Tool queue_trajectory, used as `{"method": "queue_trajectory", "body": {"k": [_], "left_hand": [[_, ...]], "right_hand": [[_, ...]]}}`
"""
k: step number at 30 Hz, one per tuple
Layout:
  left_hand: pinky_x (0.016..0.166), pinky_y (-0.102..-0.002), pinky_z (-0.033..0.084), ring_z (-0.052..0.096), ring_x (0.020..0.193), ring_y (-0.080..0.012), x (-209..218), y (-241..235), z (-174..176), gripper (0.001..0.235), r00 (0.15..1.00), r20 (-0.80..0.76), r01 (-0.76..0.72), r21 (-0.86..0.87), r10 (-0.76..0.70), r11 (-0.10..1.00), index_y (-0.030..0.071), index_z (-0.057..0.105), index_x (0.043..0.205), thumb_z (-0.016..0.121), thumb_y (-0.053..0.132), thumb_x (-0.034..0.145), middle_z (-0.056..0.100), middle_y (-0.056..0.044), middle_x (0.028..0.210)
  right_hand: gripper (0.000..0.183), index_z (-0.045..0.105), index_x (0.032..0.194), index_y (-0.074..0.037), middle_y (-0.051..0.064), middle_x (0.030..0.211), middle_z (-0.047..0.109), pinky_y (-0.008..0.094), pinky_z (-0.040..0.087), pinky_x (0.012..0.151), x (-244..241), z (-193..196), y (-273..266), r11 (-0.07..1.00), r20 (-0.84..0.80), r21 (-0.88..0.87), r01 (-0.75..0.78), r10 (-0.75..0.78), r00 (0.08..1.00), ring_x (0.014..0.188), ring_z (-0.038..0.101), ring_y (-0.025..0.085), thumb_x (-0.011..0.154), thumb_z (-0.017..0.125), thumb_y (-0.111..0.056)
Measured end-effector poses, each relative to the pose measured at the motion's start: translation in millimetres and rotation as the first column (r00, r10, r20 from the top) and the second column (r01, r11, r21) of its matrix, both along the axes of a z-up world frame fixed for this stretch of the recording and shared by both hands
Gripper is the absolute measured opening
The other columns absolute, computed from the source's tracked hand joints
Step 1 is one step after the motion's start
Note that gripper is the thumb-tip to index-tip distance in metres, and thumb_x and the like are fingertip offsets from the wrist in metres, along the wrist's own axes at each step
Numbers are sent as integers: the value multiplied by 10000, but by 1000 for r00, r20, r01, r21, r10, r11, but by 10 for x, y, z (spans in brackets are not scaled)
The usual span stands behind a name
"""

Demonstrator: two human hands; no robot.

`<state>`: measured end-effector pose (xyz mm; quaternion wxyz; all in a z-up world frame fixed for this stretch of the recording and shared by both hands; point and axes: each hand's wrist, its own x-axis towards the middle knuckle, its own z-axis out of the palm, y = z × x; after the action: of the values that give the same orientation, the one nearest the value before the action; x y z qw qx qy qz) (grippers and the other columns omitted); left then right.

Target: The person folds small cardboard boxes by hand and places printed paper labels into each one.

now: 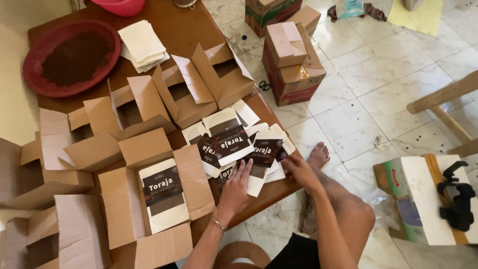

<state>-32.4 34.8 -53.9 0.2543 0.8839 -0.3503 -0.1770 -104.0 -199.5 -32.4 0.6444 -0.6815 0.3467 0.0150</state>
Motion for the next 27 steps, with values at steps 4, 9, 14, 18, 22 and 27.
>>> {"method": "queue_trajectory", "body": {"k": [4,9,14,18,22,27], "left_hand": [[993,-634,500,428,1366,-528,11,-1,82,890,1000,-9,4,-22,-4,1000,183,230,1633,471,81,782,399,-224,1570],[1005,-629,493,418,1373,-523,52,3,41,916,999,-46,-1,-44,-1,999,172,225,1635,536,155,773,384,-235,1572],[1058,-613,440,341,1420,-511,34,-16,496,990,996,-83,8,-30,-10,1000,154,155,1625,692,94,795,305,-249,1600],[1024,-559,451,318,1479,-404,98,28,339,919,998,-55,23,-123,-30,992,138,120,1613,649,83,863,281,-253,1618],[1058,-572,419,323,1473,-411,107,14,347,925,998,-44,37,-85,-40,996,138,97,1618,692,219,914,258,-259,1624],[1092,-557,393,314,1485,-385,109,21,396,891,994,-107,-2,-105,-9,994,167,112,1618,656,151,912,250,-221,1639]], "right_hand": [[509,653,1309,-20,217,921,768,446,576,703,125,-290,178,972,46,-167,-166,175,983,781,737,312,818,756,-110],[711,561,1406,-144,125,1314,668,480,522,1035,208,-291,316,949,-19,-256,-185,186,982,1233,623,350,777,859,-291],[491,581,1323,-83,120,1201,696,401,511,963,155,116,352,857,10,-438,-271,306,952,1099,648,279,873,702,-239],[500,591,1363,-88,61,1414,640,351,410,1124,61,481,320,848,189,-299,-438,502,844,1306,573,222,960,570,-383],[631,357,1547,-105,93,1581,459,356,392,1170,23,187,135,865,-25,-12,-502,502,865,1383,503,242,924,429,-175],[772,186,1599,-141,109,1661,269,447,358,1218,-28,147,209,898,-2,61,-436,437,899,1502,348,271,920,524,0]]}}
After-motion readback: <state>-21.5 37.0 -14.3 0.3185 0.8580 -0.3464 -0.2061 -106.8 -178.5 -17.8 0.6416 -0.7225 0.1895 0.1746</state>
